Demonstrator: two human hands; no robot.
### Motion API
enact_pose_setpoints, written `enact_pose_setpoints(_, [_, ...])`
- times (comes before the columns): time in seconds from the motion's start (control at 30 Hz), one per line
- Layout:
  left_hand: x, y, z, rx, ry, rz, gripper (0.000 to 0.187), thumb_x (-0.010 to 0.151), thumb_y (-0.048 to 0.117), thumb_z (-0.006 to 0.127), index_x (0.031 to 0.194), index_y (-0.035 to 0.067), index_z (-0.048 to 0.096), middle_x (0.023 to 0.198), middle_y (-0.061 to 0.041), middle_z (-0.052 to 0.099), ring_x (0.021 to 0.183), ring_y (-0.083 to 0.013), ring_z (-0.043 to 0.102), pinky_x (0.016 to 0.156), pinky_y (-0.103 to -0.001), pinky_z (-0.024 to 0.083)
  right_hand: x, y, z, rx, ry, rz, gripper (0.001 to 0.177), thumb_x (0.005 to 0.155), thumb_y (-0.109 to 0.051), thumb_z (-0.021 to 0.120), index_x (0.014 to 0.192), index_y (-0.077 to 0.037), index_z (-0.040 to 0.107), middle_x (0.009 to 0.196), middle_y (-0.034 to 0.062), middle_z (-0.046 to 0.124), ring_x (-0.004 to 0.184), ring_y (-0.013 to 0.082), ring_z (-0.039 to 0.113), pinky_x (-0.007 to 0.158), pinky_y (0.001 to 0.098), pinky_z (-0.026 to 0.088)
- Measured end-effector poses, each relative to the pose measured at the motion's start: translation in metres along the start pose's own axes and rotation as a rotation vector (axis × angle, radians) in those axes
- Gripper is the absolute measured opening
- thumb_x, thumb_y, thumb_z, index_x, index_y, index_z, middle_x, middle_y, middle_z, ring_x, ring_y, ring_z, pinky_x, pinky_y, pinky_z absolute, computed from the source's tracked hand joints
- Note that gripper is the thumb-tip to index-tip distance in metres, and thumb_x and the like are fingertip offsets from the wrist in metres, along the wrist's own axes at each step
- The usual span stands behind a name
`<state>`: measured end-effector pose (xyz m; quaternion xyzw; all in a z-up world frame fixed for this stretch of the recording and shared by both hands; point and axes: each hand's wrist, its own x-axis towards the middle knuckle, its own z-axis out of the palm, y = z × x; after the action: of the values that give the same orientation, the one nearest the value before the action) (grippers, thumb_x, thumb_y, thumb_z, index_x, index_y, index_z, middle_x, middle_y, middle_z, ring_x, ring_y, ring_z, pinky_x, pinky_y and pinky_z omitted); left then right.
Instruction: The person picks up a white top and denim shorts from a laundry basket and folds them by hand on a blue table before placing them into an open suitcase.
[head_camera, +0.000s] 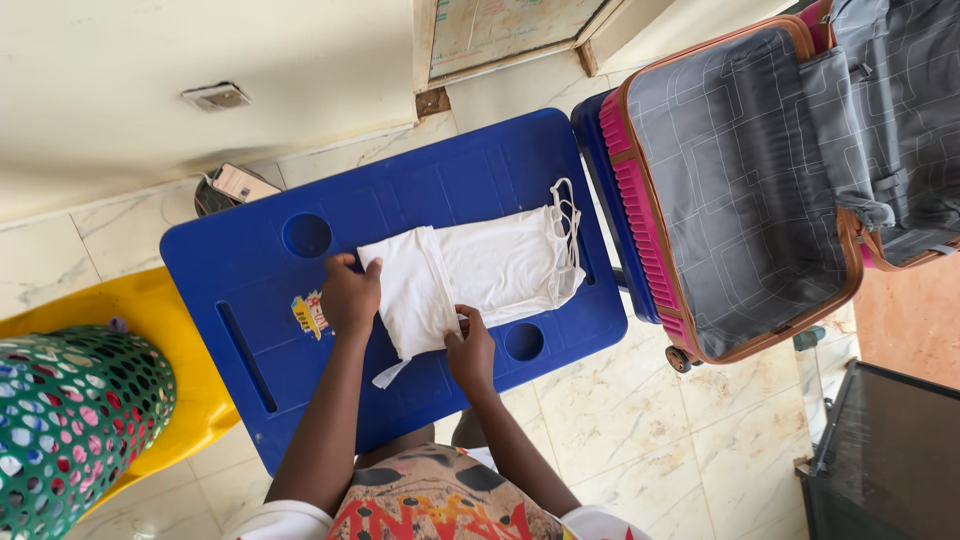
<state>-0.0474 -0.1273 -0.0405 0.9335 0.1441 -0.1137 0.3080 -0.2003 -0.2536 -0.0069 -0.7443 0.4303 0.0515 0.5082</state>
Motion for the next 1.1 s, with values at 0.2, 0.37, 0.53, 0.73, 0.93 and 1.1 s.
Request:
enact_pose_setpoints(0.2, [0.016, -0.006, 0.006, -0.002, -0.167, -0.035, 0.033, 0.086, 0.037, 0.077, 0.094, 0.006, 0.074, 0.088, -0.013, 0.076, 0.084, -0.0322, 0.073, 0.078, -0.045, 0.056, -0.038, -0.025, 0.019, -0.523, -0.046, -0.466, 0.067, 0.083, -0.027, 0.075, 0.144, -0.01, 0.053, 0.121, 0.0167, 0.06, 0.107, 0.0347, 0.057, 0.09, 0.0479, 0.046])
enact_pose_setpoints(0.37, [0.028, -0.014, 0.003, -0.201, -0.284, -0.048, 0.027, 0.086, 0.026, 0.074, 0.094, 0.001, 0.071, 0.08, -0.014, 0.076, 0.069, -0.0231, 0.073, 0.067, -0.037, 0.059, -0.038, -0.021, 0.062, -0.699, -0.171, -0.588, 0.069, 0.089, -0.034, 0.071, 0.147, -0.004, 0.047, 0.107, 0.0167, 0.063, 0.103, 0.0347, 0.061, 0.086, 0.0483, 0.049])
enact_pose_setpoints(0.53, [0.026, -0.011, -0.01, -0.415, -0.308, -0.005, 0.028, 0.081, 0.011, 0.076, 0.103, 0.0, 0.064, 0.08, -0.008, 0.072, 0.064, -0.0186, 0.071, 0.054, -0.033, 0.058, -0.028, -0.012, 0.064, -0.548, -0.16, -0.531, 0.049, 0.093, -0.011, 0.058, 0.143, -0.013, 0.055, 0.101, 0.0095, 0.068, 0.098, 0.0305, 0.067, 0.083, 0.0441, 0.053])
enact_pose_setpoints(0.73, [0.004, 0.025, -0.025, -0.175, -0.144, 0.351, 0.021, 0.088, 0.012, 0.077, 0.103, 0.004, 0.064, 0.079, -0.016, 0.074, 0.069, -0.0282, 0.075, 0.062, -0.04, 0.057, -0.036, -0.032, 0.007, -0.064, -0.302, -0.359, 0.05, 0.091, -0.007, 0.064, 0.14, -0.011, 0.053, 0.085, 0.0111, 0.062, 0.081, 0.0287, 0.067, 0.075, 0.04, 0.054])
enact_pose_setpoints(0.93, [-0.03, 0.107, 0.005, -0.244, -0.23, 0.533, 0.021, 0.092, 0.014, 0.075, 0.107, 0.007, 0.061, 0.082, -0.016, 0.075, 0.078, -0.0349, 0.075, 0.065, -0.044, 0.058, -0.021, 0.006, -0.033, 0.239, -0.078, -0.32, 0.049, 0.093, -0.004, 0.064, 0.141, -0.009, 0.056, 0.085, 0.0058, 0.058, 0.078, 0.0151, 0.06, 0.073, 0.0299, 0.054])
enact_pose_setpoints(1.1, [-0.038, 0.12, 0.025, -0.199, -0.26, 0.637, 0.028, 0.092, 0.015, 0.074, 0.118, 0.011, 0.064, 0.105, -0.014, 0.075, 0.096, -0.0335, 0.072, 0.078, -0.043, 0.056, 0.013, 0.036, -0.058, 0.179, 0.113, -0.179, 0.044, 0.093, -0.007, 0.064, 0.136, -0.007, 0.058, 0.085, 0.0034, 0.063, 0.074, 0.0137, 0.06, 0.067, 0.0283, 0.05])
